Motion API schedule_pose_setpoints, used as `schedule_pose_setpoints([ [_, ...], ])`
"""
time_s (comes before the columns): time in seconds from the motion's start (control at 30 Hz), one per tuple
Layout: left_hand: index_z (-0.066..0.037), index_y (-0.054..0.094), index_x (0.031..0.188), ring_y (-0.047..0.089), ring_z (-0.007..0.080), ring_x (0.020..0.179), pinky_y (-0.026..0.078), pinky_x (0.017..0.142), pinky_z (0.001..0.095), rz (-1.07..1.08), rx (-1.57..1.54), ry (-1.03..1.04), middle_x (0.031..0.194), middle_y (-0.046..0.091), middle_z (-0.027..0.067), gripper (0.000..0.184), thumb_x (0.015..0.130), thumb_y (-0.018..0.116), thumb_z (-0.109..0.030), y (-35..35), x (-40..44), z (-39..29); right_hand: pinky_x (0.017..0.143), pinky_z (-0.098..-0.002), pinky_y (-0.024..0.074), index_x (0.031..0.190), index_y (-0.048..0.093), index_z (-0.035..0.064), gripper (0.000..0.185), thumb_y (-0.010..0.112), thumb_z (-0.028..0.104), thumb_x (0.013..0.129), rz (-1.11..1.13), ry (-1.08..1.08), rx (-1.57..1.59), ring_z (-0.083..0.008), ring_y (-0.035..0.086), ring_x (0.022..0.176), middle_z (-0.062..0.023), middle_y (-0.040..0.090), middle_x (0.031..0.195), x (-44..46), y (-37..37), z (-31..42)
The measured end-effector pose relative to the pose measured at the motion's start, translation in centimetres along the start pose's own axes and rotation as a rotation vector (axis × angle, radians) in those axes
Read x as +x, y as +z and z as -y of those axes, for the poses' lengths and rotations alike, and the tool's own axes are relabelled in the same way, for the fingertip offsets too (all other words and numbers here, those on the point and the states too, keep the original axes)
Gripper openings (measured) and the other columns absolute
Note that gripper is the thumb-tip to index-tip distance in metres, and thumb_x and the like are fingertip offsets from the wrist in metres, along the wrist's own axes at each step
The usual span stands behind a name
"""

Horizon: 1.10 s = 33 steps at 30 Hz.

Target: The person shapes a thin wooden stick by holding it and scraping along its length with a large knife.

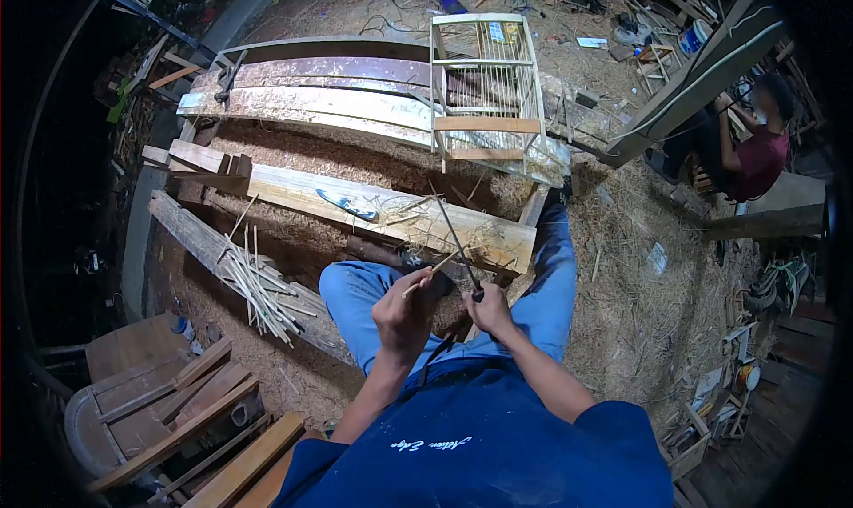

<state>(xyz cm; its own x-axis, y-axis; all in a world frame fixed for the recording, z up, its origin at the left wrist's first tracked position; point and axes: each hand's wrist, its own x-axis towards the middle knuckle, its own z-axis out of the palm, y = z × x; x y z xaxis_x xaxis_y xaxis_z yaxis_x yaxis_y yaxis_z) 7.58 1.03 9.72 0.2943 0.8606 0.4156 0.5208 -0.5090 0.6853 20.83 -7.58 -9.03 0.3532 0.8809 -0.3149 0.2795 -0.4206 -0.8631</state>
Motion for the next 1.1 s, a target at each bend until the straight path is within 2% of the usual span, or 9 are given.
schedule_pose_setpoints([
  [0.1,0.001,0.068,0.093,0.074,0.0244,0.078,0.057,0.066,0.032,0.011,0.022,0.041,0.091,0.075,0.0127,0.006,0.095,0.063,-0.002,0.4,0.6,-0.5,0.056,-0.0389,0.0468,0.075,0.061,-0.0009,0.03,0.072,0.025,0.086,0.011,0.021,0.05,-0.0226,0.058,0.055,-0.014,0.06,0.061,-0.5,-1.9,4.0],
  [0.2,0.0,0.068,0.092,0.074,0.0245,0.078,0.057,0.065,0.0318,0.012,-0.01,-0.001,0.092,0.075,0.0127,0.006,0.095,0.064,-0.003,0.7,0.9,-0.9,0.054,-0.0373,0.0453,0.072,0.059,0.0002,0.028,0.072,0.021,0.087,-0.001,-0.151,0.121,-0.021,0.056,0.052,-0.0109,0.057,0.058,-1.7,-2.7,7.8],
  [0.33,0.0,0.068,0.093,0.074,0.0244,0.078,0.057,0.066,0.0314,0.009,0.057,0.02,0.092,0.075,0.0127,0.005,0.094,0.064,-0.002,0.3,0.8,-0.6,0.052,-0.0376,0.0439,0.071,0.059,0.0016,0.027,0.072,0.02,0.085,-0.013,0.046,0.208,-0.0205,0.055,0.052,-0.011,0.057,0.057,-1.0,-0.3,0.8],
  [0.37,0.0,0.069,0.093,0.074,0.0242,0.078,0.057,0.067,0.0313,0.016,0.101,0.04,0.092,0.075,0.0126,0.005,0.094,0.064,-0.001,0.2,0.8,-0.6,0.052,-0.0386,0.044,0.07,0.06,0.0017,0.026,0.072,0.02,0.085,-0.06,0.036,0.001,-0.022,0.057,0.052,-0.0124,0.058,0.057,0.2,1.6,-4.1],
  [0.63,0.001,0.07,0.095,0.074,0.023,0.078,0.057,0.067,0.0312,-0.001,0.018,0.001,0.091,0.075,0.0122,0.006,0.093,0.064,0.0,0.9,1.1,-1.2,0.054,-0.0392,0.0468,0.071,0.061,0.001,0.028,0.074,0.023,0.085,-0.005,-0.086,0.103,-0.0258,0.062,0.054,-0.0145,0.06,0.059,-0.5,-1.6,5.3],
  [0.73,0.001,0.07,0.096,0.074,0.0225,0.078,0.056,0.067,0.031,0.01,0.041,-0.025,0.09,0.075,0.0125,0.007,0.094,0.064,-0.001,0.4,0.6,-0.5,0.053,-0.0392,0.0462,0.071,0.062,0.0015,0.027,0.073,0.022,0.085,-0.032,0.109,0.204,-0.0241,0.062,0.054,-0.0135,0.061,0.059,-0.1,0.7,-0.1],
  [0.8,0.001,0.071,0.097,0.074,0.0223,0.078,0.056,0.067,0.0309,0.01,0.053,-0.041,0.09,0.075,0.0127,0.008,0.094,0.064,-0.002,0.4,0.4,-0.1,0.052,-0.0394,0.0453,0.071,0.062,0.0015,0.027,0.074,0.021,0.085,-0.105,0.068,0.068,-0.0223,0.061,0.053,-0.0128,0.06,0.059,0.9,2.2,-4.5],
  [1.03,0.002,0.071,0.095,0.073,0.0216,0.077,0.056,0.066,0.0311,-0.003,0.068,-0.022,0.09,0.075,0.0127,0.009,0.095,0.063,-0.002,0.7,0.5,-0.2,0.052,-0.0401,0.0441,0.068,0.059,0.0004,0.031,0.075,0.021,0.084,-0.102,-0.093,0.104,-0.0242,0.061,0.054,-0.0144,0.061,0.059,0.0,0.6,1.5],
  [1.1,0.002,0.07,0.094,0.073,0.0214,0.077,0.056,0.066,0.031,0.003,0.066,-0.028,0.09,0.075,0.0126,0.009,0.095,0.063,-0.002,0.6,0.2,0.2,0.052,-0.0412,0.0449,0.068,0.059,0.0003,0.031,0.075,0.022,0.084,-0.138,0.001,0.085,-0.0263,0.062,0.055,-0.0155,0.062,0.061,1.0,3.1,-3.7],
])
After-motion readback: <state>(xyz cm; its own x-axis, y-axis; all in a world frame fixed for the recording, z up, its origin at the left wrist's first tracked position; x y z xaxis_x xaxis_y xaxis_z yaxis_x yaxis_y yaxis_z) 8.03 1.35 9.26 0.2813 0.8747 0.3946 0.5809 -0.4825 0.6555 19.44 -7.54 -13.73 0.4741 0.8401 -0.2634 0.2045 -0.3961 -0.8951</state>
